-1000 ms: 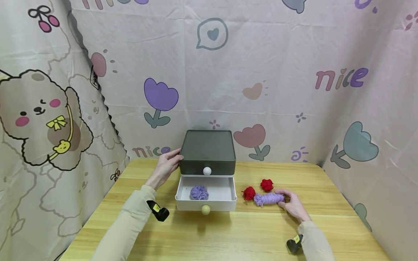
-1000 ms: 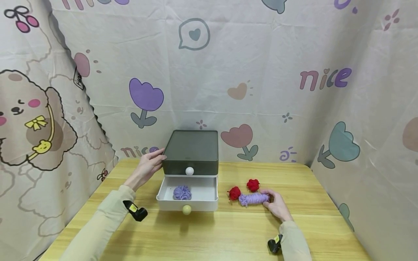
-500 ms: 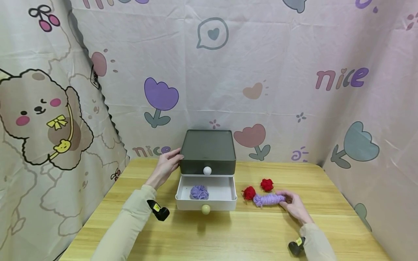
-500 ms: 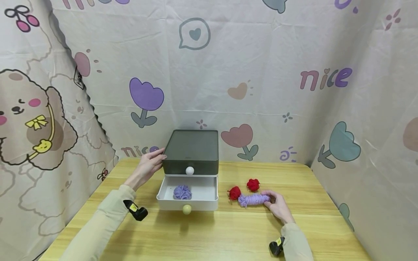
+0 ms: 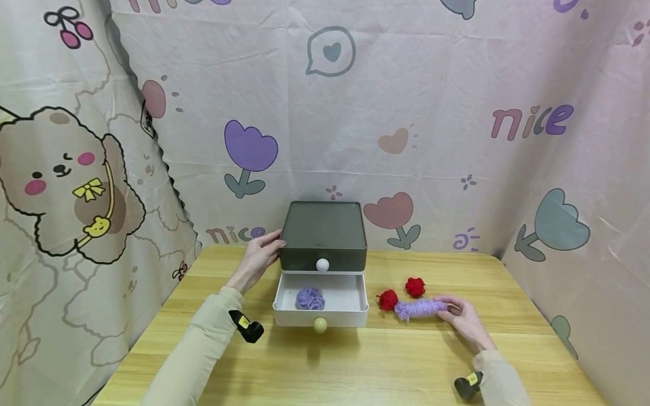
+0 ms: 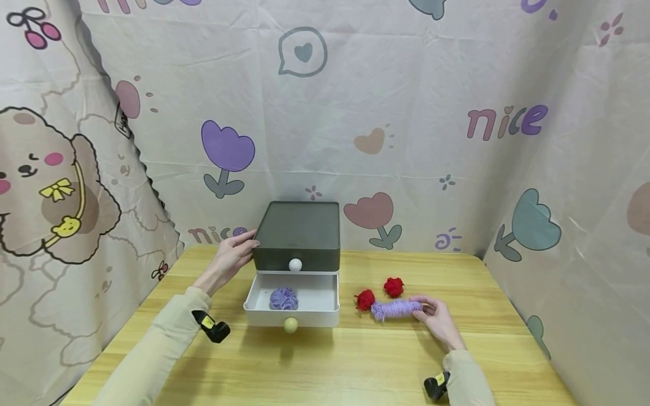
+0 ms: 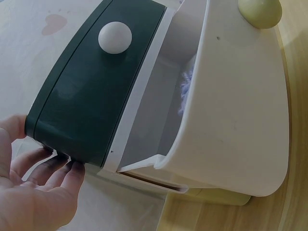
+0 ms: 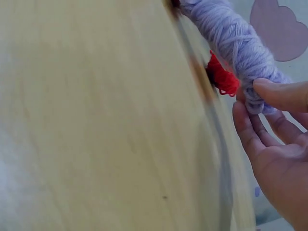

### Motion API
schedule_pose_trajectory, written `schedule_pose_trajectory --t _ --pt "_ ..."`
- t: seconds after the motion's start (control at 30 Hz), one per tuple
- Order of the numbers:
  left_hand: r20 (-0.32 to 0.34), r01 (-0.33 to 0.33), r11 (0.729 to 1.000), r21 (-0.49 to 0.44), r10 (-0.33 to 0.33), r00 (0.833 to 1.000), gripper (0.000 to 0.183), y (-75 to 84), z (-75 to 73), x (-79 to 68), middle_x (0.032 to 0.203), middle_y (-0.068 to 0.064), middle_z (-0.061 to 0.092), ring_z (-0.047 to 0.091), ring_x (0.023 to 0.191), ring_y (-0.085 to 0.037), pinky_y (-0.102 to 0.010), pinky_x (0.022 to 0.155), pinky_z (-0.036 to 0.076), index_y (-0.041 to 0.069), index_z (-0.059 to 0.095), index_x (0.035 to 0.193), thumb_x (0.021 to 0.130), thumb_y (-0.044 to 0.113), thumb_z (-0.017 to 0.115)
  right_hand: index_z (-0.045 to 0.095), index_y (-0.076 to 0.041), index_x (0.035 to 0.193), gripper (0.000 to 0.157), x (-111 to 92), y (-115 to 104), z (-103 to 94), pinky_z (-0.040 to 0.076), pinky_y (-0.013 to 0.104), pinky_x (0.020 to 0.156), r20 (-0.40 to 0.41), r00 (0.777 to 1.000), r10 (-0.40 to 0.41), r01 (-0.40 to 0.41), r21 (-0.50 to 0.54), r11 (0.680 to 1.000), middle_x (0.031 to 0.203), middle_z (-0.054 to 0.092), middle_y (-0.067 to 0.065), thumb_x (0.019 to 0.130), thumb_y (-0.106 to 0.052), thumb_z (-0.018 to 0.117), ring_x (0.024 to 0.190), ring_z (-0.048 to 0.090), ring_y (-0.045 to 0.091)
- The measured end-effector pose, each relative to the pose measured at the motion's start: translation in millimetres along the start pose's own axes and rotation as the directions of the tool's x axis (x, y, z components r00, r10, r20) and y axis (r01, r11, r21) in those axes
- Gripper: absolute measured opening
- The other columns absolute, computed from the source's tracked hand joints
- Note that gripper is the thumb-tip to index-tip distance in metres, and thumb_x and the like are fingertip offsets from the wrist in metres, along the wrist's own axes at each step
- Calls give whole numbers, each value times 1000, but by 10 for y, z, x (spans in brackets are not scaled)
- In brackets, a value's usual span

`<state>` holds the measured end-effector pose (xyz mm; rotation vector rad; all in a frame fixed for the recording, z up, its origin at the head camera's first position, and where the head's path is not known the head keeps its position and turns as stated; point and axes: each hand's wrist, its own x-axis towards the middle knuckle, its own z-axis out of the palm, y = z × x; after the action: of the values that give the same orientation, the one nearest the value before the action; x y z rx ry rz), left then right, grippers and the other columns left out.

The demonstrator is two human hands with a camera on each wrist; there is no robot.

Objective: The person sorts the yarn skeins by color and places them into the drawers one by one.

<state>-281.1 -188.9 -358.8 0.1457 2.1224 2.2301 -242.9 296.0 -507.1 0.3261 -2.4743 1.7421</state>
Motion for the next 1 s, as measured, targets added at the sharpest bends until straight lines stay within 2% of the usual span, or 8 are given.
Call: schedule_pose_trajectory --t 0.1,0.17,0.33,0.53,0.77,1.0 --pt "1 -1 1000 3 1 1000 55 1 -1 -2 148 -11 21 27 133 -24 -40 109 25 9 32 138 88 13 53 51 11 114 40 -2 -4 -32 50 15 73 10 1000 13 -14 49 999 100 62 -11 79 -3 62 86 60 -1" --pt "2 -2 1000 1 2 1000 55 1 -2 -2 148 -11 21 27 133 -24 -40 109 24 9 32 138 88 13 53 48 11 116 41 -3 -11 -57 51 16 74 30 999 22 -25 98 995 99 61 -15 79 -2 61 87 61 -1" --pt "5 -4 1000 -6 4 1000 55 2 -2 -2 148 -11 20 26 133 -24 -40 110 24 9 31 139 88 13 53 45 12 118 42 -9 -45 -112 51 19 78 73 997 41 -57 228 972 102 62 -13 81 -2 59 91 62 2" --pt "7 -5 1000 -12 5 1000 56 1 -2 1 148 -11 20 26 133 -23 -40 110 24 9 32 139 88 13 53 46 10 118 40 -28 -106 -148 50 22 83 98 994 55 -82 308 948 104 61 -9 83 -3 58 92 62 6" --pt "7 -3 1000 -4 3 1000 55 3 0 -6 149 -11 19 25 134 -24 -41 110 23 9 31 139 88 13 53 54 1 113 29 -40 -170 -151 48 23 89 160 986 -41 -43 488 872 106 61 -1 85 7 48 94 62 13" --pt "2 1 1000 0 -1 1000 55 3 1 -8 148 -13 20 26 134 -25 -41 110 24 9 31 139 88 14 53 55 2 111 32 -13 -299 -123 47 26 90 182 972 -147 6 607 794 108 60 5 86 14 40 96 63 18"
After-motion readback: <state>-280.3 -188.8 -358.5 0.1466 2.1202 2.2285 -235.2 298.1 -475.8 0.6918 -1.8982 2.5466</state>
